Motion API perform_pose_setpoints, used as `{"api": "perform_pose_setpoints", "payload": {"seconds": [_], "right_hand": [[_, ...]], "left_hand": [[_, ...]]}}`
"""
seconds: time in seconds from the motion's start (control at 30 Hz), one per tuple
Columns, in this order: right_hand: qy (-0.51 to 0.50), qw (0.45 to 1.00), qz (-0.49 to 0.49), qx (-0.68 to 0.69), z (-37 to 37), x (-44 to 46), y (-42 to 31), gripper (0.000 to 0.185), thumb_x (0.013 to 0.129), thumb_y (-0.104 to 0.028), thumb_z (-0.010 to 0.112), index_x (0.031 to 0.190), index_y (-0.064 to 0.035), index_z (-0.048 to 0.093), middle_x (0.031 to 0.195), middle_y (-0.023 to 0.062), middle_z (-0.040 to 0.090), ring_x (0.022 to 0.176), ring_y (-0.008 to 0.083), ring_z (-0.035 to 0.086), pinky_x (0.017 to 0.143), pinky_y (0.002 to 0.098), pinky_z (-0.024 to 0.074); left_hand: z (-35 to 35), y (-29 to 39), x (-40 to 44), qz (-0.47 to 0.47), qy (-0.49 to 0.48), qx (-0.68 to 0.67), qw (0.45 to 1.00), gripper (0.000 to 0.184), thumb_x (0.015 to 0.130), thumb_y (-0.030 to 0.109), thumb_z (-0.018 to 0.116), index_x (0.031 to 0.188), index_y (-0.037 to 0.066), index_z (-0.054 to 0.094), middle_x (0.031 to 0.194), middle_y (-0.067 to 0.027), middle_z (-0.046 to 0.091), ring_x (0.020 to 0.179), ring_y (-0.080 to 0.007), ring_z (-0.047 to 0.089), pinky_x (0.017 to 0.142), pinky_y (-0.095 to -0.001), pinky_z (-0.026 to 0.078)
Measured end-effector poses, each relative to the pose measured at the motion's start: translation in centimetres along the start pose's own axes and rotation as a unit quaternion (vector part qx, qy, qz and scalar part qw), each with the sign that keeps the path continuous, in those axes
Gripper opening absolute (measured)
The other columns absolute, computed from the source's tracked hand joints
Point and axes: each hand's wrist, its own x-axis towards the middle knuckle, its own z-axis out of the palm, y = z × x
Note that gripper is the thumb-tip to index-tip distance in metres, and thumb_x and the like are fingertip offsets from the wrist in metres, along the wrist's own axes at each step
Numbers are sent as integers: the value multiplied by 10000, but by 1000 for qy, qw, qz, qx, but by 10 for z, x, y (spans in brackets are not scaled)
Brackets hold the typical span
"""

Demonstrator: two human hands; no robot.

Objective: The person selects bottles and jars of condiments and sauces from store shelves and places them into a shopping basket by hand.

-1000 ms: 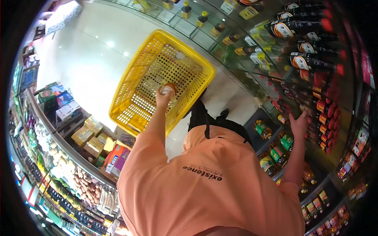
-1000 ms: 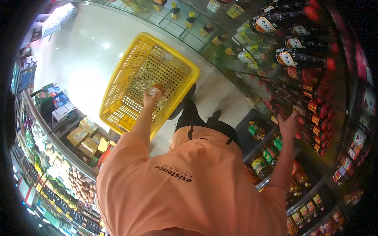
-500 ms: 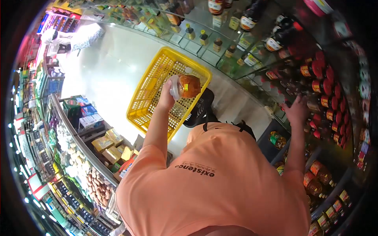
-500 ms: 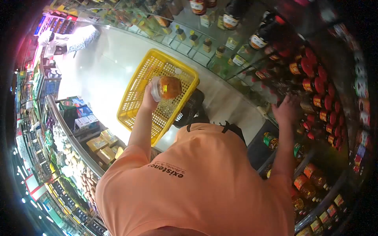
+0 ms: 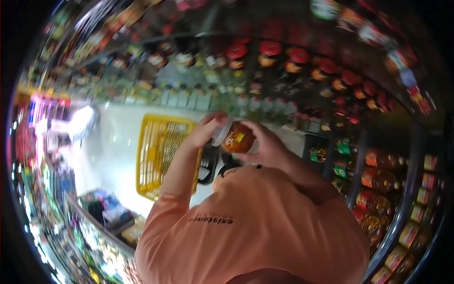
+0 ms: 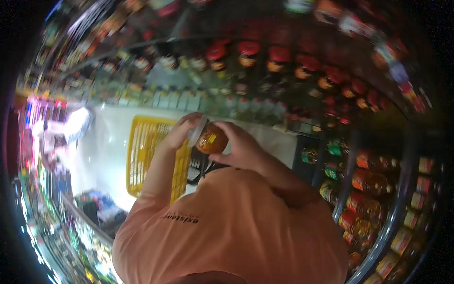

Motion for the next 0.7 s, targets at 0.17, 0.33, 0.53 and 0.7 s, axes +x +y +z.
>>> {"api": "perform_pose_setpoints", "payload": {"seconds": [0.17, 0.33, 0.53, 0.7], "right_hand": [[87, 993, 21, -71, -62, -53, -9, 875, 723, -389, 872, 1413, -43, 459, 1308, 194, 583, 1205, 371, 590, 1017, 442, 483], [214, 970, -57, -99, -136, -110, -15, 872, 665, -333, 911, 1371, -33, 495, 1225, 172, 612, 1129, 318, 636, 961, 423, 513], [452, 863, -224, 4, -263, -163, -11, 956, 647, -205, 925, 1417, 5, 400, 1356, 130, 520, 1268, 239, 525, 1079, 415, 431], [604, 702, -342, -162, -378, -173, -75, 899, 710, -182, 922, 1422, -22, 397, 1394, 118, 487, 1306, 239, 485, 1132, 411, 368]], "left_hand": [[95, 64, 25, 37, -72, 94, 992, 484, 970, 440, 612, 1236, 35, 626, 1009, -26, 640, 863, -123, 581, 695, -274, 468], [180, 106, 20, 122, -171, -25, 977, 773, 974, 628, 530, 1488, 70, 387, 1067, -114, 678, 836, -167, 652, 697, -273, 506], [236, 68, 37, 182, -154, -91, 967, 791, 948, 685, 505, 1456, 89, 390, 1175, -189, 684, 801, -222, 682, 702, -324, 531], [233, -51, 63, -15, -79, -53, 995, 712, 993, 602, 507, 1400, 19, 459, 1125, -172, 713, 790, -182, 668, 753, -321, 534]]}}
